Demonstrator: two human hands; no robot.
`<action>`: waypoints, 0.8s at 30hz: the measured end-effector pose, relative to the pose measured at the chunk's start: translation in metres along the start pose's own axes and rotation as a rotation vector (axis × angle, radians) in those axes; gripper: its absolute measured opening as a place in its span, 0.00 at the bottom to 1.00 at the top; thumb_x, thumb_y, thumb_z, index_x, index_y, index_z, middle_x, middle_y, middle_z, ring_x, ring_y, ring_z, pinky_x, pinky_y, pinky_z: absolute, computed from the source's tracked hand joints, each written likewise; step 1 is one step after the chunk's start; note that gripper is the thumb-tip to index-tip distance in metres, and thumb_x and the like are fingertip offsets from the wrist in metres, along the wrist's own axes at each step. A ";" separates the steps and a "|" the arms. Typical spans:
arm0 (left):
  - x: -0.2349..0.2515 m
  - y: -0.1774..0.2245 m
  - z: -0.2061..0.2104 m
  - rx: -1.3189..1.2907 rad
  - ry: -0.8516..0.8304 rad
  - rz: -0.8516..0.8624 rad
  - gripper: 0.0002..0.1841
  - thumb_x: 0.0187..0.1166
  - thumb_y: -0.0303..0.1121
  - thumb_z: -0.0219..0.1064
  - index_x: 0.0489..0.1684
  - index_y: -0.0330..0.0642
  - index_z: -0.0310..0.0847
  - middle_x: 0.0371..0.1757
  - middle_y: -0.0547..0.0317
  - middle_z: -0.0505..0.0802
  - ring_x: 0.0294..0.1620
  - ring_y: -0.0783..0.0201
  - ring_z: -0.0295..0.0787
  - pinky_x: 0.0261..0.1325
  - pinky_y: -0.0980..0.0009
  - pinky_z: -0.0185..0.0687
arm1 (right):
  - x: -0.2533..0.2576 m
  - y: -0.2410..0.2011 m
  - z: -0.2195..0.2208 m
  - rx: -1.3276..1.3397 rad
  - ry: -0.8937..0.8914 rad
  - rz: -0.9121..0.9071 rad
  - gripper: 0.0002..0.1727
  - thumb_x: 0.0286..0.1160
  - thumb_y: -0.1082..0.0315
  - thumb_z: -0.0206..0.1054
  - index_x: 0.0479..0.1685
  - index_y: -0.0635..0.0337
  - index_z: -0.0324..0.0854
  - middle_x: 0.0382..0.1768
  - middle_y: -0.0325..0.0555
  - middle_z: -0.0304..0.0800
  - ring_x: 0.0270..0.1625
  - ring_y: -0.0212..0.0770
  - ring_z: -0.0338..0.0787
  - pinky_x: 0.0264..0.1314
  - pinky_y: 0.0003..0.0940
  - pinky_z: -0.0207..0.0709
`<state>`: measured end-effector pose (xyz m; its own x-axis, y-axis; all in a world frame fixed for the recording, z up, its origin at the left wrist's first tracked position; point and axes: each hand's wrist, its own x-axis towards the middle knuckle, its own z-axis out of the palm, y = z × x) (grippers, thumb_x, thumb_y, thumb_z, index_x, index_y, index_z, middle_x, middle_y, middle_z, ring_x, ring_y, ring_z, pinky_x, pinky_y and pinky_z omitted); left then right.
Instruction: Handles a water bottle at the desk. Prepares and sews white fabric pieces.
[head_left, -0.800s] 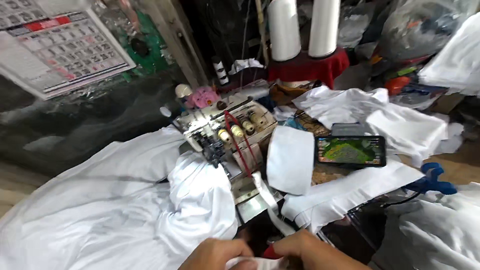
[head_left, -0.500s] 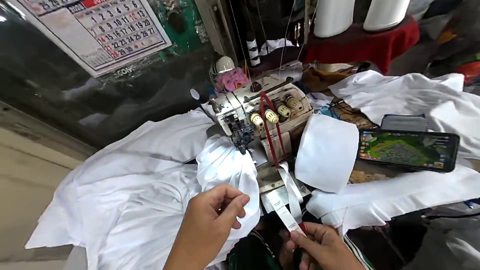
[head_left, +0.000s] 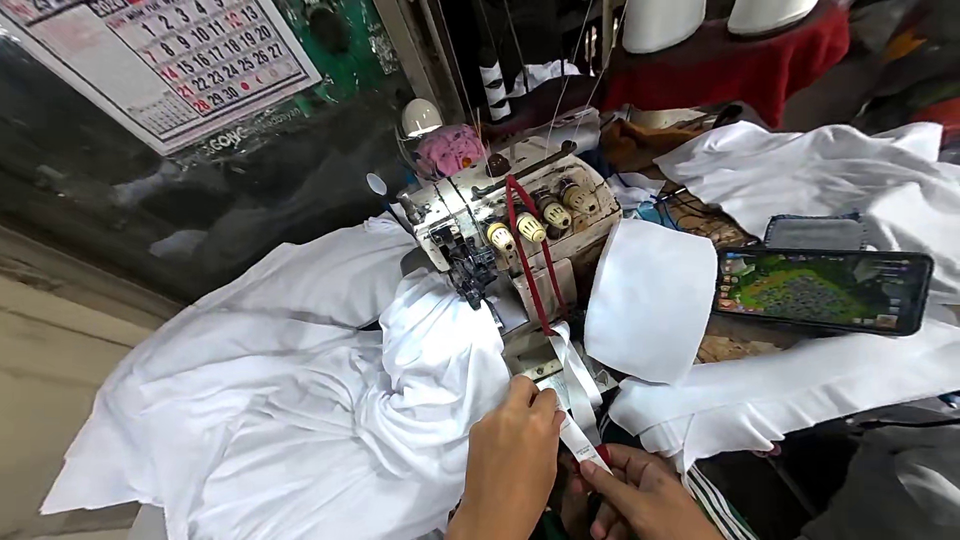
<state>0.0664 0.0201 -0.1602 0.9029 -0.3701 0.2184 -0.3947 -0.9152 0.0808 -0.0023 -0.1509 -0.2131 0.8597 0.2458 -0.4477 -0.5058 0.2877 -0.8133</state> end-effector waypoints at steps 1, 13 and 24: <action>-0.001 0.000 0.001 0.005 0.015 0.013 0.12 0.81 0.45 0.66 0.47 0.54 0.95 0.43 0.61 0.91 0.30 0.65 0.90 0.27 0.67 0.87 | 0.000 0.000 0.000 -0.016 0.005 0.000 0.11 0.86 0.64 0.66 0.52 0.63 0.84 0.45 0.52 0.97 0.28 0.47 0.95 0.28 0.40 0.92; -0.031 -0.017 -0.039 -0.772 0.176 -0.081 0.07 0.80 0.38 0.73 0.47 0.50 0.95 0.41 0.69 0.92 0.29 0.76 0.87 0.28 0.80 0.88 | -0.020 -0.054 0.015 -0.828 0.180 -0.886 0.22 0.79 0.56 0.71 0.66 0.59 0.83 0.60 0.46 0.90 0.61 0.37 0.89 0.65 0.38 0.86; -0.048 -0.024 -0.057 -1.114 0.139 -0.190 0.07 0.81 0.31 0.71 0.46 0.39 0.93 0.37 0.58 0.93 0.23 0.67 0.86 0.22 0.74 0.85 | 0.011 -0.063 0.030 -0.634 -0.042 -0.885 0.19 0.76 0.59 0.73 0.64 0.53 0.83 0.44 0.31 0.94 0.46 0.31 0.93 0.54 0.31 0.91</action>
<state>0.0227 0.0691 -0.1168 0.9650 -0.1564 0.2103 -0.2473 -0.2782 0.9281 0.0372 -0.1389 -0.1554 0.8921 0.2211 0.3941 0.4301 -0.1482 -0.8905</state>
